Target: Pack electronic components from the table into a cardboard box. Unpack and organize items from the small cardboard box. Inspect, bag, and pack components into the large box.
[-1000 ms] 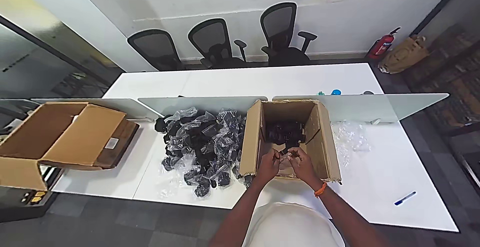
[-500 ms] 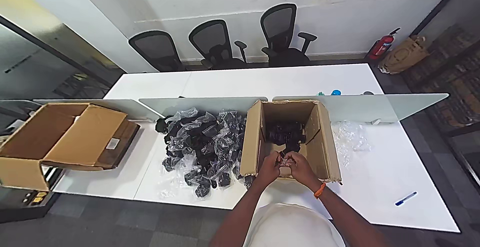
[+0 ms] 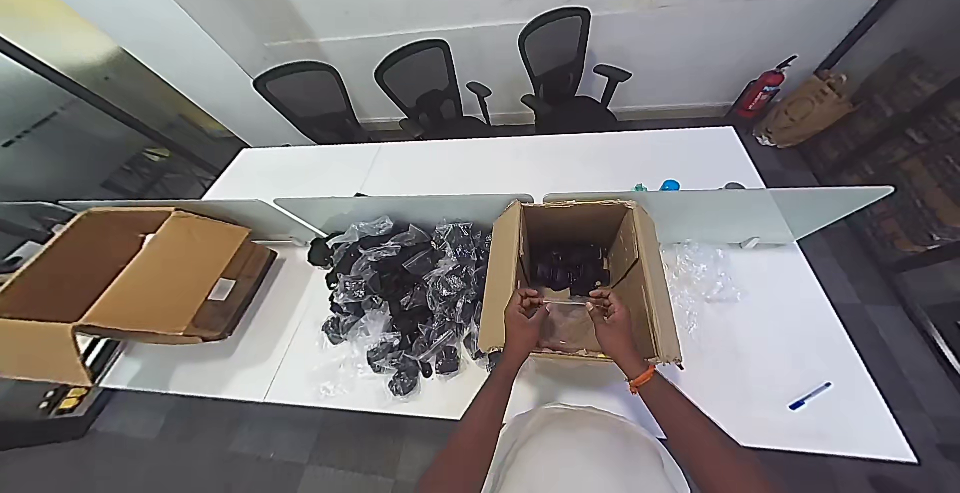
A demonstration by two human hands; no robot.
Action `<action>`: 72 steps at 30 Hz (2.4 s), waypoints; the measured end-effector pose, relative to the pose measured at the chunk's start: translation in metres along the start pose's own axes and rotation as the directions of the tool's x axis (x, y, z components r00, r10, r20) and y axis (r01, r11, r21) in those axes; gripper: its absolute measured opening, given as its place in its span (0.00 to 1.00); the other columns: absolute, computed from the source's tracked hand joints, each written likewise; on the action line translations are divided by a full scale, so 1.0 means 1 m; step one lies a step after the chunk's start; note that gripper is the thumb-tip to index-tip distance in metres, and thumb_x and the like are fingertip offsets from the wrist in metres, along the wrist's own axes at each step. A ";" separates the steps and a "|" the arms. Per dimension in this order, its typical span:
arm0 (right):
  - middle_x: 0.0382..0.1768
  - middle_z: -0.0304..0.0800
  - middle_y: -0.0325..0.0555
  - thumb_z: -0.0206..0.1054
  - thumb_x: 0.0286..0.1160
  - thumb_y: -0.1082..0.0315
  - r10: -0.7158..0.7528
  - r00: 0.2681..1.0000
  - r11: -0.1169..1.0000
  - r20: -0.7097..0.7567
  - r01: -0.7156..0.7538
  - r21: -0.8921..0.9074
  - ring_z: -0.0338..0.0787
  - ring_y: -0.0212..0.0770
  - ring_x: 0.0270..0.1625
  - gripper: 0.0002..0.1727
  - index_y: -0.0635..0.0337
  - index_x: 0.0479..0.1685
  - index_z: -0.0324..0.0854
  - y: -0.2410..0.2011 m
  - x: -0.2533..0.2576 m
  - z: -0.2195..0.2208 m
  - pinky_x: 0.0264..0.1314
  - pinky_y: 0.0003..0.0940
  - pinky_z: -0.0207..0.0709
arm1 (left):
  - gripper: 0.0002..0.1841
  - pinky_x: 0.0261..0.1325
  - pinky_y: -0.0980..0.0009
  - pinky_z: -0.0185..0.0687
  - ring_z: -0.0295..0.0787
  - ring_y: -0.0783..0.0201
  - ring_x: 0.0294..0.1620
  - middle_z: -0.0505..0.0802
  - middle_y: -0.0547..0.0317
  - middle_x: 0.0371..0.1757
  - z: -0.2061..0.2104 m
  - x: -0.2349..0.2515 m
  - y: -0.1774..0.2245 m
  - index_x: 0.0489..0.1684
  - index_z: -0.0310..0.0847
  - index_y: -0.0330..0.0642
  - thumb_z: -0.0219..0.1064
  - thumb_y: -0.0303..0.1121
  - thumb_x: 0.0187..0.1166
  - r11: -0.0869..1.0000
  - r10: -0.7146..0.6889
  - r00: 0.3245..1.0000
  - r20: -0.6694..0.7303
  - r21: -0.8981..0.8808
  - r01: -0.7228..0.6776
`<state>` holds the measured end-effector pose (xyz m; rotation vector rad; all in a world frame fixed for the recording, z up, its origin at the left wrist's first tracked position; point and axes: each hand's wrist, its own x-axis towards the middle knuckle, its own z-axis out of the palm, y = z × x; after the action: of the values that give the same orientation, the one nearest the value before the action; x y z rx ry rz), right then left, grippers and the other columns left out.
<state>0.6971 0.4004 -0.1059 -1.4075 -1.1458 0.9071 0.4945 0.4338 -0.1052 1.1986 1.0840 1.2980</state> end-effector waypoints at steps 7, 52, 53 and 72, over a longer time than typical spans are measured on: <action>0.62 0.88 0.39 0.70 0.71 0.59 -0.124 0.978 0.869 0.168 0.189 -0.457 0.82 0.42 0.71 0.16 0.49 0.57 0.88 0.004 -0.002 0.006 0.76 0.55 0.71 | 0.17 0.56 0.62 0.92 0.94 0.60 0.46 0.94 0.51 0.44 0.001 0.000 -0.003 0.54 0.79 0.29 0.74 0.19 0.69 0.990 0.014 0.995 0.094 0.141 -0.028; 0.48 0.92 0.42 0.65 0.80 0.69 -0.091 0.933 0.926 0.348 0.208 -0.315 0.91 0.32 0.51 0.14 0.59 0.62 0.79 -0.003 -0.007 0.010 0.61 0.32 0.85 | 0.07 0.55 0.64 0.91 0.92 0.62 0.47 0.93 0.50 0.45 0.000 -0.003 -0.005 0.43 0.84 0.31 0.71 0.23 0.72 0.976 0.089 0.961 0.262 0.170 -0.137; 0.47 0.92 0.42 0.65 0.79 0.71 -0.078 0.937 0.934 0.339 0.188 -0.305 0.91 0.32 0.50 0.14 0.59 0.62 0.79 -0.004 -0.007 0.010 0.59 0.32 0.86 | 0.07 0.55 0.64 0.92 0.92 0.62 0.47 0.93 0.50 0.45 0.000 -0.003 -0.006 0.44 0.84 0.31 0.71 0.22 0.73 0.977 0.088 0.958 0.273 0.165 -0.136; 0.44 0.92 0.39 0.66 0.74 0.77 0.024 0.956 0.954 0.292 0.065 -0.292 0.92 0.32 0.48 0.20 0.57 0.65 0.78 -0.006 -0.005 0.009 0.57 0.32 0.87 | 0.11 0.52 0.66 0.90 0.92 0.65 0.43 0.94 0.53 0.43 0.001 -0.001 -0.003 0.46 0.85 0.32 0.75 0.25 0.70 0.971 0.003 0.969 0.247 0.232 -0.063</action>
<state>0.6861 0.3981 -0.1015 -1.5321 -1.5732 0.9800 0.4957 0.4328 -0.1077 1.5200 1.0619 1.0303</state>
